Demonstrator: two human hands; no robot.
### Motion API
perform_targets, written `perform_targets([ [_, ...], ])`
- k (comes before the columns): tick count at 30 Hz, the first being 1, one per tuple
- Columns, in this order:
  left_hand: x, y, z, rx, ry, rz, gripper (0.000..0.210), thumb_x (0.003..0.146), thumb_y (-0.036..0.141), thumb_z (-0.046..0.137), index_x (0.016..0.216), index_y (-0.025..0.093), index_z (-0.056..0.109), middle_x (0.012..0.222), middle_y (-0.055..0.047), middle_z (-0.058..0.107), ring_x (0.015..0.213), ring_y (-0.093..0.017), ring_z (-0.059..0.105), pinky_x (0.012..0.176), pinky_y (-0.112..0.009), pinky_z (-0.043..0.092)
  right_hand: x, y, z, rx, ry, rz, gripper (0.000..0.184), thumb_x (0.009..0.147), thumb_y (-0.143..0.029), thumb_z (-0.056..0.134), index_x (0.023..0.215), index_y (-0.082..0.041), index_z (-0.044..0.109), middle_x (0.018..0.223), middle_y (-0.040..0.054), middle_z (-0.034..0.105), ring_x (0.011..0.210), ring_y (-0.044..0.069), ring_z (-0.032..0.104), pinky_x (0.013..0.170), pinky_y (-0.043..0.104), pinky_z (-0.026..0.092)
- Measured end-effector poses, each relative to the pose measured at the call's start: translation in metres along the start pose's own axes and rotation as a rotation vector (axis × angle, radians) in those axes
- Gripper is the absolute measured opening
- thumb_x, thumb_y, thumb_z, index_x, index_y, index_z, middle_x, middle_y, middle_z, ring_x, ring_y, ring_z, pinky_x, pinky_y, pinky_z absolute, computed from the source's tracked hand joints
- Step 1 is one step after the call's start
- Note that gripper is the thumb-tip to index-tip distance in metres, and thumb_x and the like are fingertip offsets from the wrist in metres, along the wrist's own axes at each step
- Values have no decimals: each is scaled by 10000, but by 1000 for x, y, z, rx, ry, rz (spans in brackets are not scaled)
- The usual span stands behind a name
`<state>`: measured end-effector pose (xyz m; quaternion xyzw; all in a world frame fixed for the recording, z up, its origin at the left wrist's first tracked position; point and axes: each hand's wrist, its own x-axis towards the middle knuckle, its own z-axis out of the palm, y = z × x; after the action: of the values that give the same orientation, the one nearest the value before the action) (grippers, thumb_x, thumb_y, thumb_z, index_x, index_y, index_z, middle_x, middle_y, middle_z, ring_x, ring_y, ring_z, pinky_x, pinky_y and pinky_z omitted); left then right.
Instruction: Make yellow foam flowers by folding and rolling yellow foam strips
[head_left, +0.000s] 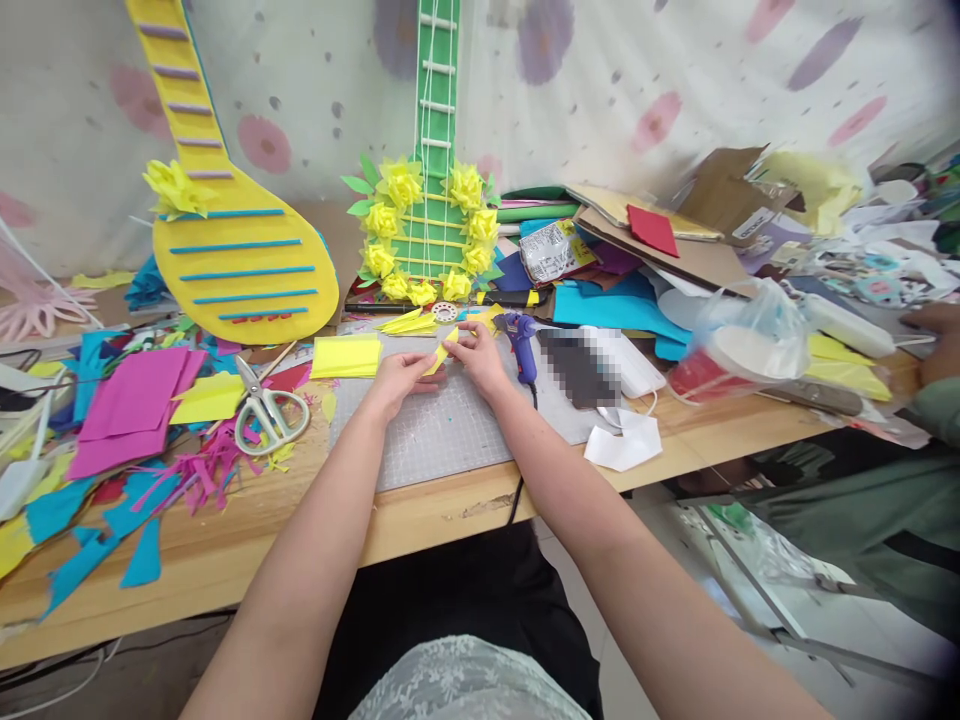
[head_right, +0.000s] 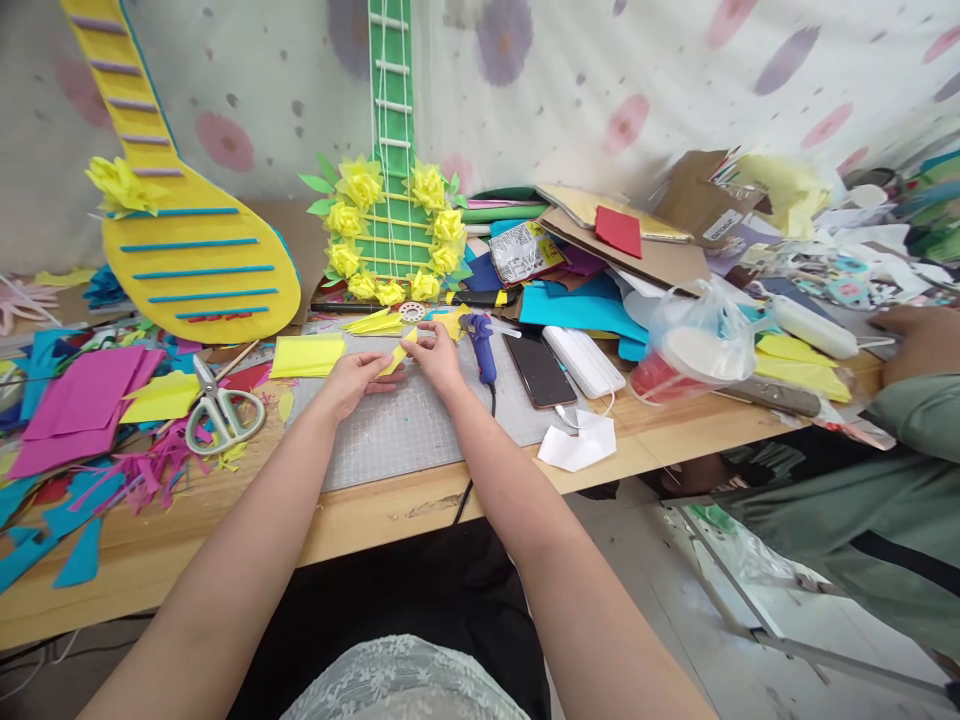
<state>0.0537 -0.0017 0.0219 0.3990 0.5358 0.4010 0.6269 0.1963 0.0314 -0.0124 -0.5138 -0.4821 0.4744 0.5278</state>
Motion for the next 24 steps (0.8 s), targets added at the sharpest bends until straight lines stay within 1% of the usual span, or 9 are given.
perform_targets([
  [3,2,0,0,46,7,14,154,705,200,718,808,101,662,760,-85,716,689,-170,693,591,-251,552,-1,-1,0,1,9,-7,370,672,-279,658,971,-226,446,626,-85,550,605,113,574,650,263,463],
  [6,2,0,-1,68,4,10,118,722,169,694,809,96,661,770,-90,718,681,-170,695,560,-235,541,-1,-2,1,7,20,-9,366,663,-290,664,952,-229,448,625,-85,559,592,107,563,644,261,463],
  [12,4,2,-6,63,-66,-38,172,705,196,717,837,98,667,817,-103,726,704,-178,700,545,-224,543,2,-1,2,74,41,-6,384,630,-316,695,908,-232,444,613,-89,562,562,92,540,622,252,442],
  [15,8,6,-6,71,-91,-45,180,691,230,732,808,106,674,816,-97,727,727,-184,701,580,-246,558,6,1,3,89,64,-17,392,622,-315,700,897,-234,433,595,-98,548,553,90,530,606,248,427],
  [19,18,13,-2,142,-76,-39,257,628,318,777,754,114,683,744,-71,718,713,-177,693,643,-281,568,10,1,3,93,96,-36,401,621,-320,698,890,-237,413,594,-104,539,558,91,538,594,245,418],
  [21,23,16,-1,191,-94,-38,264,581,305,805,713,113,681,711,-63,712,689,-172,688,653,-289,569,11,1,3,85,106,-36,413,620,-328,701,892,-237,405,591,-106,532,555,92,539,587,243,413],
  [24,28,17,-3,228,-140,-44,261,549,278,824,688,111,679,724,-74,716,673,-169,689,648,-284,567,12,0,4,87,113,-29,433,620,-341,705,902,-236,394,586,-106,524,558,98,544,582,243,405],
])
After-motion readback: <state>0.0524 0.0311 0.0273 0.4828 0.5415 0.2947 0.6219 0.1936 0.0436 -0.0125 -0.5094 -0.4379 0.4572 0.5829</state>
